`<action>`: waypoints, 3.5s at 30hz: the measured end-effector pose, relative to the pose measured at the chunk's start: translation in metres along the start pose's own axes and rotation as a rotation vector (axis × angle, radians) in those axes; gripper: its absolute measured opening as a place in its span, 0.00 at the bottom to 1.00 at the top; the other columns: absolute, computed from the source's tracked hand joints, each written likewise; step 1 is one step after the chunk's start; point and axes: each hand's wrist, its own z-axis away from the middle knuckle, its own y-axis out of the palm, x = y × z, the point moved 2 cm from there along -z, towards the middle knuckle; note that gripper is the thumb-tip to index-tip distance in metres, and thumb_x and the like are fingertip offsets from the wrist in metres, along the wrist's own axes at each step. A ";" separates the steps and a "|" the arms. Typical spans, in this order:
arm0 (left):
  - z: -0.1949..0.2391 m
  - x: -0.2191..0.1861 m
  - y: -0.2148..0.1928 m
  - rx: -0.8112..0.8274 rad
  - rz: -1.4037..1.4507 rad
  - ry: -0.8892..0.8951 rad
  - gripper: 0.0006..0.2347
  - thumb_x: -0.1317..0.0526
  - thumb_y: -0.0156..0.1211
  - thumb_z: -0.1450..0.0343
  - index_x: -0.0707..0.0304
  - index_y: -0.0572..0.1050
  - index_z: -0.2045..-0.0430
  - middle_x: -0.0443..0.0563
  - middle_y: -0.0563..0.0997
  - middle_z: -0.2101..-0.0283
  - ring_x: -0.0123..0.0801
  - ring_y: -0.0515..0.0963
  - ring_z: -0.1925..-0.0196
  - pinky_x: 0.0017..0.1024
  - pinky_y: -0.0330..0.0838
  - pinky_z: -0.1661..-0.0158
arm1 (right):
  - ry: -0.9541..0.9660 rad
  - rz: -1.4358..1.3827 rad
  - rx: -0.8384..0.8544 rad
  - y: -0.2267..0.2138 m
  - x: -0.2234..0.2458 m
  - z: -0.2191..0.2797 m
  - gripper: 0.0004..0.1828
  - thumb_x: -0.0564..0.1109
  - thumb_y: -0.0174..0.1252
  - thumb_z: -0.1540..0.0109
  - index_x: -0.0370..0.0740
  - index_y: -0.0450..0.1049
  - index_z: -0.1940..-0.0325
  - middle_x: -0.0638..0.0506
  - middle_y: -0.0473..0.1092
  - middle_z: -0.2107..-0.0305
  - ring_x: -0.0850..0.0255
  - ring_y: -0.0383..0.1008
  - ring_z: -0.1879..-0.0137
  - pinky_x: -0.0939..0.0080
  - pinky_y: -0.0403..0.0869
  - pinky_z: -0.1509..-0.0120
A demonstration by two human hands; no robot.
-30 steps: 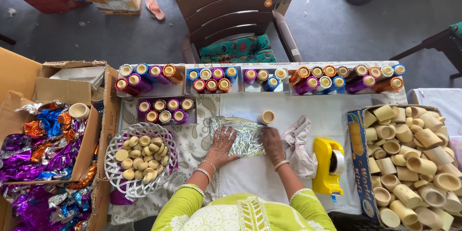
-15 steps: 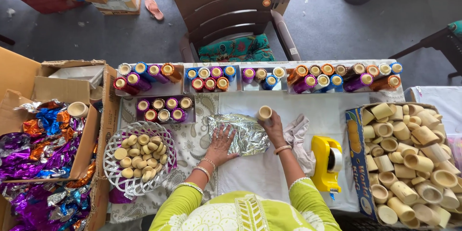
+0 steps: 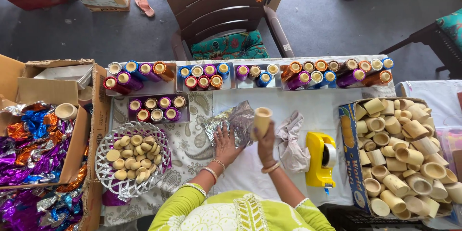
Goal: The person wraps small cylindrical candles in shiny metallic foil. They place a candle on a sheet of foil, roll it tightly, and fold the ends to create a sealed package. The wrapped candles are then placed into a tray alongside other finished items.
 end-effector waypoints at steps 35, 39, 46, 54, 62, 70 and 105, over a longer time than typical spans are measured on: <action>-0.046 0.063 -0.045 -0.424 0.162 -0.022 0.23 0.67 0.67 0.38 0.58 0.72 0.47 0.58 0.75 0.48 0.55 0.72 0.43 0.51 0.65 0.44 | -0.057 0.738 0.199 0.035 -0.031 0.020 0.32 0.47 0.68 0.41 0.46 0.63 0.36 0.46 0.67 0.50 0.47 0.65 0.43 0.45 0.61 0.35; -0.057 0.100 0.010 -0.242 0.377 -0.162 0.18 0.64 0.67 0.32 0.63 0.71 0.49 0.61 0.79 0.53 0.55 0.79 0.51 0.48 0.73 0.51 | -0.071 0.695 0.208 0.028 -0.036 0.004 0.33 0.46 0.70 0.44 0.46 0.65 0.38 0.47 0.69 0.52 0.48 0.68 0.46 0.45 0.63 0.37; -0.021 0.087 0.080 0.006 1.084 -0.399 0.13 0.72 0.59 0.33 0.67 0.70 0.55 0.54 0.82 0.67 0.41 0.85 0.71 0.37 0.83 0.75 | -0.129 0.643 0.329 0.008 -0.021 -0.020 0.33 0.42 0.72 0.48 0.44 0.67 0.41 0.47 0.70 0.51 0.46 0.69 0.44 0.46 0.68 0.37; -0.001 0.070 -0.020 -0.112 0.481 -0.231 0.18 0.67 0.61 0.33 0.62 0.69 0.48 0.60 0.81 0.56 0.48 0.81 0.56 0.44 0.77 0.56 | -0.070 0.626 0.298 -0.019 -0.024 -0.017 0.32 0.40 0.71 0.47 0.44 0.67 0.41 0.47 0.70 0.49 0.47 0.68 0.39 0.49 0.69 0.33; -0.008 0.034 -0.055 -0.282 -0.361 0.672 0.23 0.69 0.60 0.41 0.52 0.71 0.49 0.55 0.74 0.40 0.47 0.62 0.31 0.54 0.52 0.35 | -0.049 0.527 0.277 -0.033 -0.037 -0.026 0.33 0.38 0.71 0.48 0.44 0.67 0.41 0.48 0.70 0.48 0.48 0.70 0.39 0.51 0.70 0.35; -0.014 0.017 -0.072 0.065 0.006 0.549 0.10 0.69 0.58 0.31 0.56 0.77 0.59 0.44 0.76 0.46 0.42 0.63 0.28 0.45 0.62 0.33 | -0.032 0.500 0.254 -0.044 -0.024 -0.034 0.30 0.40 0.72 0.46 0.45 0.69 0.42 0.50 0.71 0.49 0.53 0.74 0.42 0.55 0.75 0.40; -0.025 0.028 -0.079 -0.186 0.081 0.647 0.07 0.61 0.67 0.33 0.58 0.77 0.66 0.45 0.79 0.48 0.47 0.67 0.32 0.44 0.64 0.39 | -0.121 0.583 0.469 -0.031 -0.026 -0.032 0.31 0.43 0.72 0.47 0.45 0.72 0.41 0.47 0.73 0.50 0.49 0.73 0.44 0.53 0.73 0.39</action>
